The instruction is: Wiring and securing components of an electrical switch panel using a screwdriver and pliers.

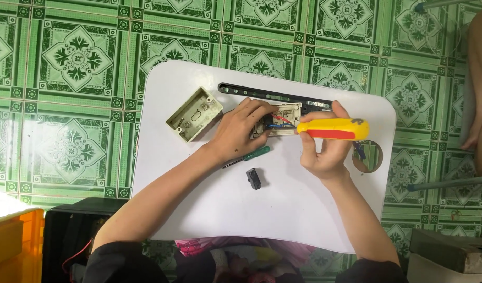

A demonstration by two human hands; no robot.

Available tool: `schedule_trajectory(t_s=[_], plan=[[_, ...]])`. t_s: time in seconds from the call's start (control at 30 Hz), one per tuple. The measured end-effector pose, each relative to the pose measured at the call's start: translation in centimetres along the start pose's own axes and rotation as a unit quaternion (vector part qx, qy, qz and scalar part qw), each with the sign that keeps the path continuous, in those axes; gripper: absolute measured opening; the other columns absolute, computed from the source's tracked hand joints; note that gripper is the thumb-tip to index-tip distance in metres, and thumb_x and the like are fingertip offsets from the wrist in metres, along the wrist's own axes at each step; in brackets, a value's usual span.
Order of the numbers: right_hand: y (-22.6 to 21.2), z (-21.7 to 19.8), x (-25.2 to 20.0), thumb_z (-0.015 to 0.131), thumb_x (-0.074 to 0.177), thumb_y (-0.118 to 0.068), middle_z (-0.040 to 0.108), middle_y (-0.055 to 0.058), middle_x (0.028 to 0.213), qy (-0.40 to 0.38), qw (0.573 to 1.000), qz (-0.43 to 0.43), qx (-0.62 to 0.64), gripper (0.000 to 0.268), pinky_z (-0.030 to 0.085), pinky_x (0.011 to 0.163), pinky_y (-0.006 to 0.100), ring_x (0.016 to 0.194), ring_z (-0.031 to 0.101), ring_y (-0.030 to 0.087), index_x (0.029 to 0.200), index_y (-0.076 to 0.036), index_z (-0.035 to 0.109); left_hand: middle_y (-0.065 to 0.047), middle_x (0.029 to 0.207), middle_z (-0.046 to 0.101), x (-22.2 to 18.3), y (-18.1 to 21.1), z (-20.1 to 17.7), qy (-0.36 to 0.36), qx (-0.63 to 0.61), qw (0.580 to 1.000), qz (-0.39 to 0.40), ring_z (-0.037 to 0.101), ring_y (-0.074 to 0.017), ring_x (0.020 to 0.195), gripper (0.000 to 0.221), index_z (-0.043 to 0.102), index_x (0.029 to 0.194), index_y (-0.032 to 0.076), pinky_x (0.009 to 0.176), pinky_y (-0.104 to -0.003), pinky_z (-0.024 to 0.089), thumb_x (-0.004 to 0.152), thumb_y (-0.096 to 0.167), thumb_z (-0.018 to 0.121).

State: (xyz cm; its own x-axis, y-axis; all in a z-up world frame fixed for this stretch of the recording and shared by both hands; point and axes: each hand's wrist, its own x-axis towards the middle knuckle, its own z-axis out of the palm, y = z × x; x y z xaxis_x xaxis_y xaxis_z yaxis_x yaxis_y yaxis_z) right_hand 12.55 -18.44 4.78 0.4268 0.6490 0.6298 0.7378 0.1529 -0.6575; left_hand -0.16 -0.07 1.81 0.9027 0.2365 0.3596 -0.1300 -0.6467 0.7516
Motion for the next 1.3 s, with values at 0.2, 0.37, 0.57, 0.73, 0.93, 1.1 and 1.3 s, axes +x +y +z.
schedule_trajectory(t_s=[0.2, 0.37, 0.57, 0.73, 0.93, 1.1, 1.3], plan=[[-0.5, 0.4, 0.2, 0.068, 0.094, 0.001, 0.064, 0.018, 0.106, -0.026, 0.999, -0.001, -0.046, 0.063, 0.056, 0.096, 0.04, 0.098, 0.066, 0.028, 0.143, 0.005, 0.028, -0.009, 0.111, 0.067, 0.0, 0.1, -0.1, -0.004, 0.019, 1.0, 0.011, 0.06, -0.0259, 0.093, 0.038, 0.068, 0.12, 0.01, 0.072, -0.035, 0.057, 0.083, 0.019, 0.071], [-0.6, 0.2, 0.6, 0.07, 0.092, 0.001, 0.065, 0.019, 0.109, -0.048, 0.997, -0.011, -0.054, 0.062, 0.054, 0.099, 0.042, 0.103, 0.066, 0.031, 0.141, 0.005, 0.031, -0.01, 0.109, 0.067, 0.1, 0.2, -0.3, -0.006, 0.025, 1.0, 0.012, 0.06, -0.0258, 0.092, 0.038, 0.068, 0.119, 0.01, 0.071, -0.035, 0.057, 0.083, 0.02, 0.072], [-1.5, 0.6, 1.9, 0.077, 0.09, -0.001, 0.07, 0.017, 0.105, -0.115, 0.992, 0.051, 0.015, 0.038, 0.058, 0.092, 0.043, 0.099, 0.072, 0.034, 0.12, 0.003, 0.054, -0.011, 0.109, 0.067, 0.1, 0.3, -0.4, -0.001, 0.023, 0.999, 0.023, 0.061, -0.0265, 0.092, 0.038, 0.068, 0.119, 0.009, 0.072, -0.035, 0.057, 0.083, 0.021, 0.072], [-1.2, -0.1, 2.4, 0.074, 0.084, 0.01, 0.074, 0.015, 0.097, -0.192, 0.975, 0.096, 0.048, 0.027, 0.059, 0.087, 0.042, 0.09, 0.075, 0.034, 0.11, 0.001, 0.073, -0.012, 0.104, 0.068, 0.3, 0.6, -0.7, 0.011, 0.003, 1.0, 0.02, 0.065, -0.0306, 0.091, 0.043, 0.062, 0.122, 0.005, 0.073, -0.04, 0.058, 0.083, 0.019, 0.072], [0.0, -0.1, 2.0, 0.076, 0.087, 0.006, 0.072, 0.015, 0.095, -0.183, 0.959, 0.201, 0.076, 0.012, 0.06, 0.082, 0.039, 0.084, 0.075, 0.032, 0.097, 0.001, 0.074, -0.009, 0.093, 0.065, -0.1, -0.1, 0.1, 0.009, 0.023, 1.0, 0.009, 0.064, -0.0292, 0.085, 0.033, 0.057, 0.107, 0.01, 0.065, -0.039, 0.055, 0.083, 0.022, 0.075], [-0.8, -0.4, 2.5, 0.075, 0.088, 0.003, 0.072, 0.019, 0.106, -0.22, 0.952, 0.197, 0.082, 0.019, 0.058, 0.092, 0.045, 0.095, 0.074, 0.036, 0.106, 0.001, 0.07, -0.007, 0.111, 0.066, 0.2, 0.5, -0.3, 0.009, 0.046, 0.998, 0.041, 0.063, -0.0275, 0.09, 0.022, 0.067, 0.106, 0.013, 0.07, -0.038, 0.056, 0.086, 0.019, 0.072], [-0.7, -0.6, 3.0, 0.077, 0.084, 0.009, 0.075, 0.015, 0.095, -0.22, 0.956, 0.169, 0.093, 0.016, 0.061, 0.084, 0.042, 0.085, 0.075, 0.034, 0.097, 0.0, 0.074, -0.008, 0.114, 0.065, 0.2, 0.6, -0.4, 0.011, 0.054, 0.997, 0.049, 0.064, -0.0283, 0.092, 0.014, 0.074, 0.1, 0.014, 0.071, -0.037, 0.055, 0.087, 0.019, 0.071]])
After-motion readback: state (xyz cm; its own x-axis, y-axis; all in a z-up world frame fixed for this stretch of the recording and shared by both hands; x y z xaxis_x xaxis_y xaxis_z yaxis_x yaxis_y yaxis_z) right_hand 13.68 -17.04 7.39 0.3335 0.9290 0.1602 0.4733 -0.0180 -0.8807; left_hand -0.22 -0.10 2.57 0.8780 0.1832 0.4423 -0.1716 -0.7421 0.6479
